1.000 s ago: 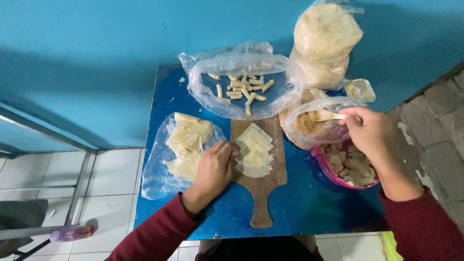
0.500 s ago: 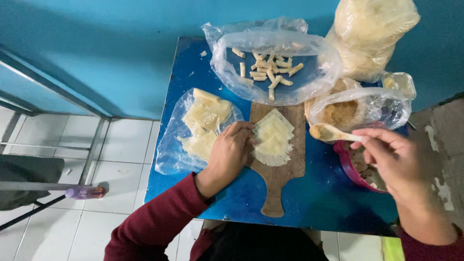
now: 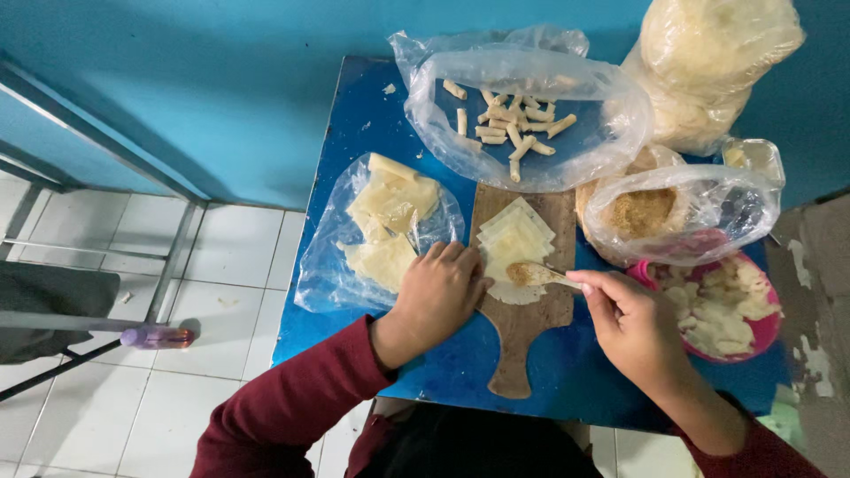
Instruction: The person places small dough pieces onto a flat dough sheet on a wooden board, sprinkles brown sugar over them using a spoon from a plastic bag, and folds or presses the dough pieces together, building a layered stack of filled dough pieces on the board.
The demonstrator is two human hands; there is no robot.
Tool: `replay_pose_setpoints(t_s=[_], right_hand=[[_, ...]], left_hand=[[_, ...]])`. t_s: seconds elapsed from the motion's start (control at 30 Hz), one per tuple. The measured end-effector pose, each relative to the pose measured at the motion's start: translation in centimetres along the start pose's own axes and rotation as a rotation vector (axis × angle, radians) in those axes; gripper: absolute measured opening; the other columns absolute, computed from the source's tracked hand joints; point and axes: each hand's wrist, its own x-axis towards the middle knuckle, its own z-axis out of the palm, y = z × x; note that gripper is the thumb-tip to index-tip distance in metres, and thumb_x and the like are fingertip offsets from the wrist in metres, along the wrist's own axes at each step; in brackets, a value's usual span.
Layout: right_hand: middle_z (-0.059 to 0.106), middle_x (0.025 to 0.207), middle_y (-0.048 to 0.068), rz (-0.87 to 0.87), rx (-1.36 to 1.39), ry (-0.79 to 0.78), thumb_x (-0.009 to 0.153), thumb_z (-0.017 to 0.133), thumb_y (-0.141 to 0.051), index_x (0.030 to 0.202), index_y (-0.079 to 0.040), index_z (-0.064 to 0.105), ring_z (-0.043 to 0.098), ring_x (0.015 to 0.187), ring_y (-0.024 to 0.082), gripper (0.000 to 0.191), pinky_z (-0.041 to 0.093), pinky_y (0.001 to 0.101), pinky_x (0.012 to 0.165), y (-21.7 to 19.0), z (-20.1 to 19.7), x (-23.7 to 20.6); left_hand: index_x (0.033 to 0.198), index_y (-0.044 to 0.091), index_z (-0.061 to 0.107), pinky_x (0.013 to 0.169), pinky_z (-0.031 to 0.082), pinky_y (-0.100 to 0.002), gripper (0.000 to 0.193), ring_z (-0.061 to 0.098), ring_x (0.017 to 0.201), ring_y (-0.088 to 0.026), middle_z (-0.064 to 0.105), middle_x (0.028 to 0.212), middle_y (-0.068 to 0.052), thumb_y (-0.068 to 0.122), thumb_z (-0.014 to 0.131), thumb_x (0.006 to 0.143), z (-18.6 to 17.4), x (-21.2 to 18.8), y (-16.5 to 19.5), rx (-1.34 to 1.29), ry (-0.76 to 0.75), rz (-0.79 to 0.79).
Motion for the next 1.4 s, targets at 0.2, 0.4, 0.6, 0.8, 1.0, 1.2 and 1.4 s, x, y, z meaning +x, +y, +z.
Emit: replay_pose_setpoints(t_s=[0.2, 0.4, 0.6, 0.8, 1.0, 1.2, 1.4], right_hand=[[0.073, 0.093, 0.01, -0.18, 0.006, 0.017, 0.098, 0.065, -0.006, 0.115, -0.007, 0.072, 0.069, 0.076, 0.02, 0.019, 0.053, 0.0307, 0.066, -0.6, -0.3, 0.0], [0.074, 0.1, 0.011, -0.284, -0.051, 0.06, 0.096, 0.065, -0.003, 0.116, -0.007, 0.072, 0.071, 0.088, 0.026, 0.021, 0.055, 0.0346, 0.076, -0.4, -0.2, -0.2], [0.074, 0.101, 0.011, -0.274, -0.046, 0.07, 0.096, 0.066, -0.001, 0.115, -0.007, 0.072, 0.072, 0.089, 0.025, 0.021, 0.056, 0.0344, 0.076, -0.4, -0.3, -0.3], [0.074, 0.101, 0.012, -0.264, -0.074, 0.055, 0.095, 0.065, -0.001, 0.115, -0.006, 0.073, 0.072, 0.089, 0.027, 0.022, 0.056, 0.0351, 0.076, -0.7, -0.4, -0.3], [0.077, 0.096, 0.009, -0.091, 0.046, 0.045, 0.1, 0.063, -0.004, 0.115, -0.005, 0.073, 0.073, 0.08, 0.014, 0.019, 0.055, 0.0279, 0.066, 0.2, -0.4, -0.4], [0.076, 0.095, 0.004, 0.091, 0.225, 0.111, 0.106, 0.061, -0.007, 0.119, -0.003, 0.073, 0.059, 0.071, 0.004, 0.018, 0.045, 0.0201, 0.061, 2.9, -3.5, -0.6], [0.075, 0.103, 0.008, 0.202, -0.017, 0.314, 0.118, 0.061, -0.013, 0.123, -0.005, 0.072, 0.062, 0.079, 0.007, 0.015, 0.045, 0.0209, 0.07, 4.6, -7.2, 0.2]], left_hand=[[0.098, 0.004, 0.063, 0.078, 0.052, -0.044, 0.02, 0.062, 0.092, -0.034, 0.064, 0.095, -0.013, 0.022, 0.069, 0.09, 0.5, 0.0, 0.0, -0.027, 0.003, 0.027], [0.096, 0.006, 0.058, 0.076, 0.052, -0.046, 0.015, 0.063, 0.089, -0.035, 0.065, 0.093, -0.013, 0.018, 0.065, 0.091, 0.2, 0.0, 0.5, -0.188, 0.025, 0.025], [0.104, 0.007, 0.056, 0.076, 0.052, -0.047, 0.016, 0.065, 0.088, -0.036, 0.067, 0.094, -0.013, 0.017, 0.064, 0.094, 0.1, 0.0, 0.9, -0.227, 0.041, 0.027], [0.105, 0.008, 0.055, 0.075, 0.052, -0.047, 0.016, 0.067, 0.086, -0.036, 0.068, 0.092, -0.012, 0.016, 0.064, 0.093, 0.0, -0.1, 1.0, -0.248, 0.024, -0.006], [0.106, 0.006, 0.055, 0.074, 0.052, -0.047, 0.017, 0.067, 0.085, -0.036, 0.068, 0.092, -0.014, 0.013, 0.064, 0.093, -0.2, -0.2, 1.1, -0.267, 0.015, 0.009], [0.11, 0.005, 0.056, 0.074, 0.053, -0.047, 0.02, 0.066, 0.088, -0.036, 0.066, 0.094, -0.014, 0.012, 0.064, 0.093, -0.1, -0.1, 1.4, -0.262, 0.057, 0.027], [0.113, 0.005, 0.059, 0.076, 0.053, -0.046, 0.023, 0.066, 0.089, -0.034, 0.065, 0.093, -0.013, 0.01, 0.065, 0.092, 0.0, -0.1, 1.8, -0.314, 0.101, 0.041]])
